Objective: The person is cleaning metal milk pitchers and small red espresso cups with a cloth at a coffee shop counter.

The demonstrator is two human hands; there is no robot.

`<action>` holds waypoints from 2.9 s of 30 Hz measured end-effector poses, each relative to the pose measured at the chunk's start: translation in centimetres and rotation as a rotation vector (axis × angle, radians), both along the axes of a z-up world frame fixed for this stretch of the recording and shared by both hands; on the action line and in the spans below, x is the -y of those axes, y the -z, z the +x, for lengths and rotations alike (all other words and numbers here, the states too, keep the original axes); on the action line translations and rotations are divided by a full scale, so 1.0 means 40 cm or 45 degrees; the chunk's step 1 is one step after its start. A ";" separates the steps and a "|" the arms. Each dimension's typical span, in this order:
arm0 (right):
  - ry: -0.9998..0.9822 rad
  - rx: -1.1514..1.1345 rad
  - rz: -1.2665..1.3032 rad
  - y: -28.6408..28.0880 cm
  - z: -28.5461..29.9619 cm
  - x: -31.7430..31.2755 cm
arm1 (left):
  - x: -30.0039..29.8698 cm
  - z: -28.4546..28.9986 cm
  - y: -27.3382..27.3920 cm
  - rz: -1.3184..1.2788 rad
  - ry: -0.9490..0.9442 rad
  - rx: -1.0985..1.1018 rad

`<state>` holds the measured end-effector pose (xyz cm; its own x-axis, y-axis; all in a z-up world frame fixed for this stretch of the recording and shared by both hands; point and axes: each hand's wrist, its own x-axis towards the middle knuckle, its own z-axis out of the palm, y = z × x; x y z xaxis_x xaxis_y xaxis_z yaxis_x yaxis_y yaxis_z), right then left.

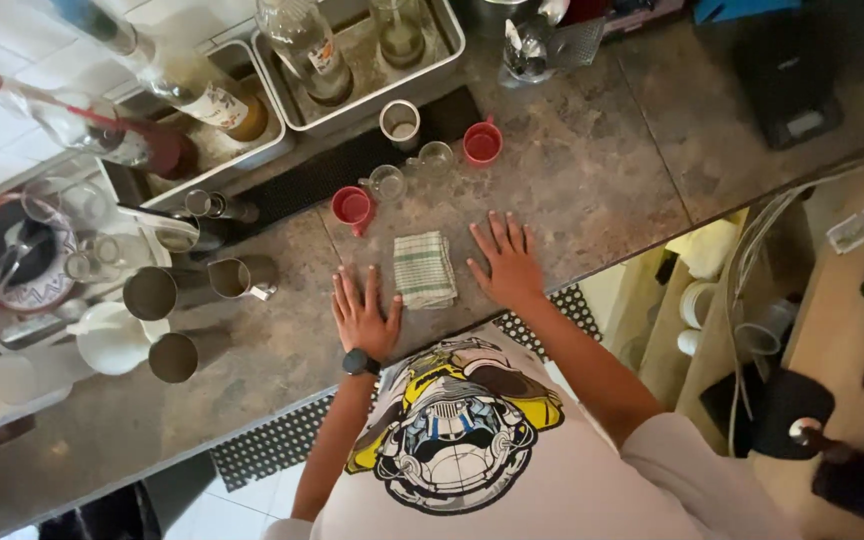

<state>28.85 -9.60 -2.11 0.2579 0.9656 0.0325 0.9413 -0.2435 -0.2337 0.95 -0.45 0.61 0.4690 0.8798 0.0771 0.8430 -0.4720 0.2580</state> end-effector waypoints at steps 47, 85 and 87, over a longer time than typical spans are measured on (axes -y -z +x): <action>-0.173 -0.208 0.069 -0.049 -0.218 -0.034 | -0.029 -0.163 0.011 -0.013 -0.141 0.101; -0.270 -0.139 0.065 -0.061 -0.512 -0.041 | -0.037 -0.310 0.021 -0.053 0.094 0.234; -0.244 -0.141 -0.054 -0.071 -0.520 -0.048 | -0.032 -0.313 0.039 0.114 0.127 0.228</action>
<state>8.06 -7.68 0.71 0.0692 0.9972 -0.0276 0.9404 -0.0744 -0.3318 -11.58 0.81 -0.95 0.5255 0.8155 0.2425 0.7353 -0.5787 0.3527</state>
